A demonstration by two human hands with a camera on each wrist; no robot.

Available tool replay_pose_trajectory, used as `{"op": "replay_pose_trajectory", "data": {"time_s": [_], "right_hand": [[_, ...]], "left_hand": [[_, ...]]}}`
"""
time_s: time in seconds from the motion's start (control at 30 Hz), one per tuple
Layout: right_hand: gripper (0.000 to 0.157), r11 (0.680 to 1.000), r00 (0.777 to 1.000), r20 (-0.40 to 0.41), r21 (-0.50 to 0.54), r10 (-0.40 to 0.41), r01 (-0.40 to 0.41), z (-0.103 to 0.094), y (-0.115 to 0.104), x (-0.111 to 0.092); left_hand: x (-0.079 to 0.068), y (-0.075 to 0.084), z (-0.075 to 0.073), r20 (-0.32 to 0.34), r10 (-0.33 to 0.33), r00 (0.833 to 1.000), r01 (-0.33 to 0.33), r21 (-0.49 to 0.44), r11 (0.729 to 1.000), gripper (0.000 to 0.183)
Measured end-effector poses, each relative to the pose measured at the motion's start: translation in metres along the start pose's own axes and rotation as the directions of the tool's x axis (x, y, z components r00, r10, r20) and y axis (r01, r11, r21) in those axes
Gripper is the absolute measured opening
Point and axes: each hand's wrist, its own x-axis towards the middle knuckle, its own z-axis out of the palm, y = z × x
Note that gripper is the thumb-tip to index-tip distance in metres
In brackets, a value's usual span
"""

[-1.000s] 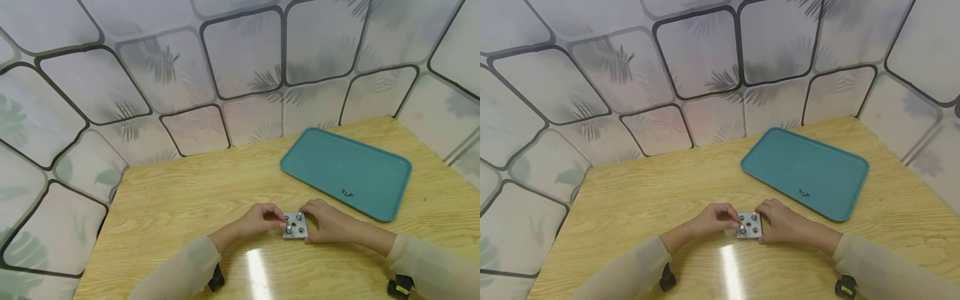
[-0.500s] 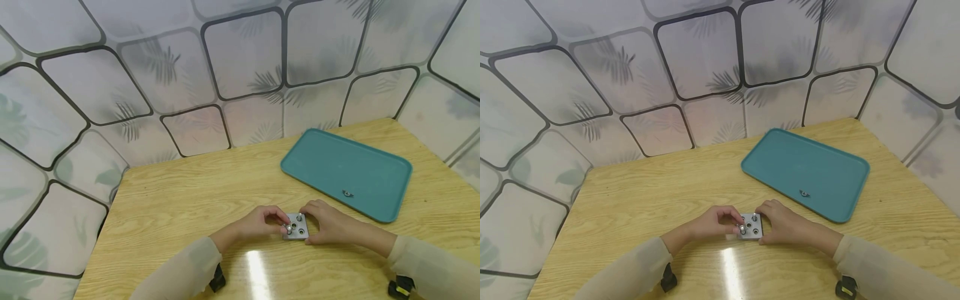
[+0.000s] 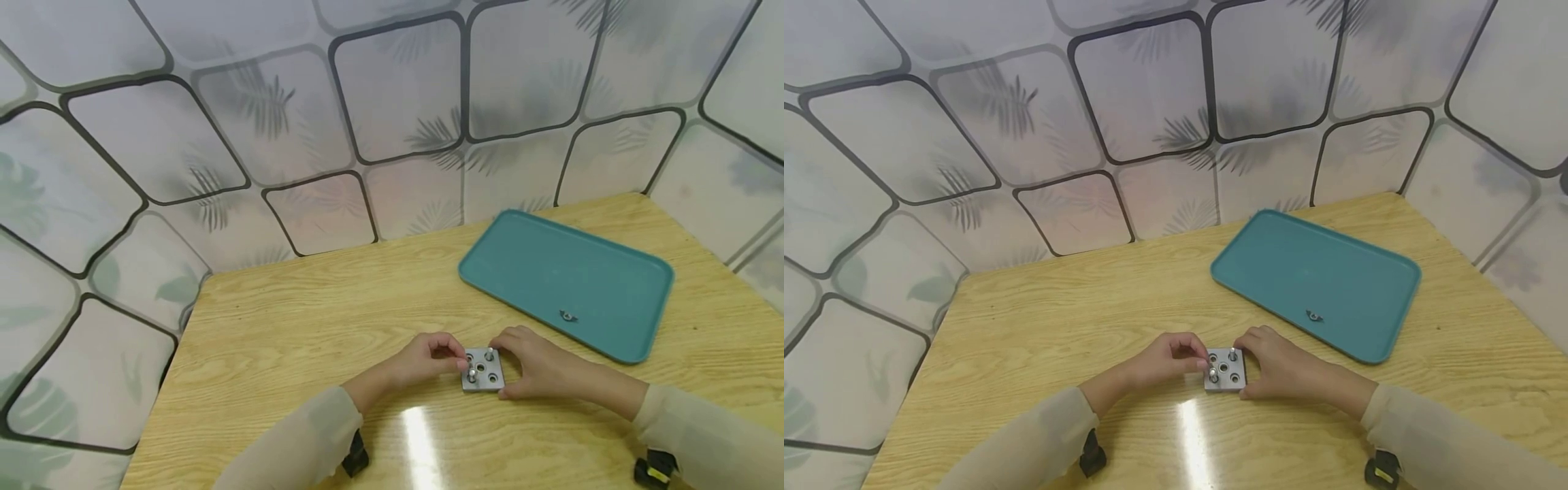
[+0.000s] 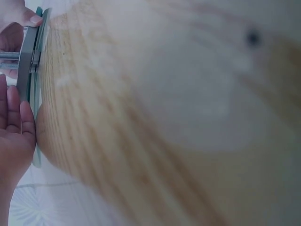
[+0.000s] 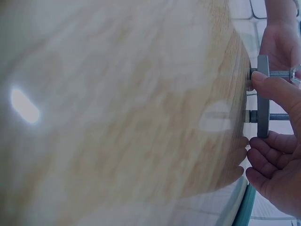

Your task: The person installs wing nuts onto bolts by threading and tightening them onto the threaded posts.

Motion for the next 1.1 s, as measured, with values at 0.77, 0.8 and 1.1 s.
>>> {"op": "replay_pose_trajectory", "data": {"time_s": [0.77, 0.8, 1.1], "right_hand": [[0.067, 1.0, 1.0, 0.019, -0.016, 0.02, -0.02, -0.0001, -0.0001, 0.0011], [0.068, 1.0, 0.999, 0.025, -0.014, 0.028, -0.028, 0.0, -0.0002, 0.0012], [0.065, 1.0, 0.998, 0.062, -0.003, 0.029, -0.029, -0.0027, 0.0008, 0.0046]], "left_hand": [[-0.0003, 0.0, -0.001, 0.0, -0.007, 1.0, 0.007, 0.045, 0.999, 0.016], [-0.0004, 0.0001, -0.0011, -0.006, -0.008, 1.0, 0.008, 0.042, 0.999, 0.015], [0.0006, -0.0006, -0.0013, -0.008, -0.018, 1.0, 0.018, 0.018, 1.0, 0.014]]}}
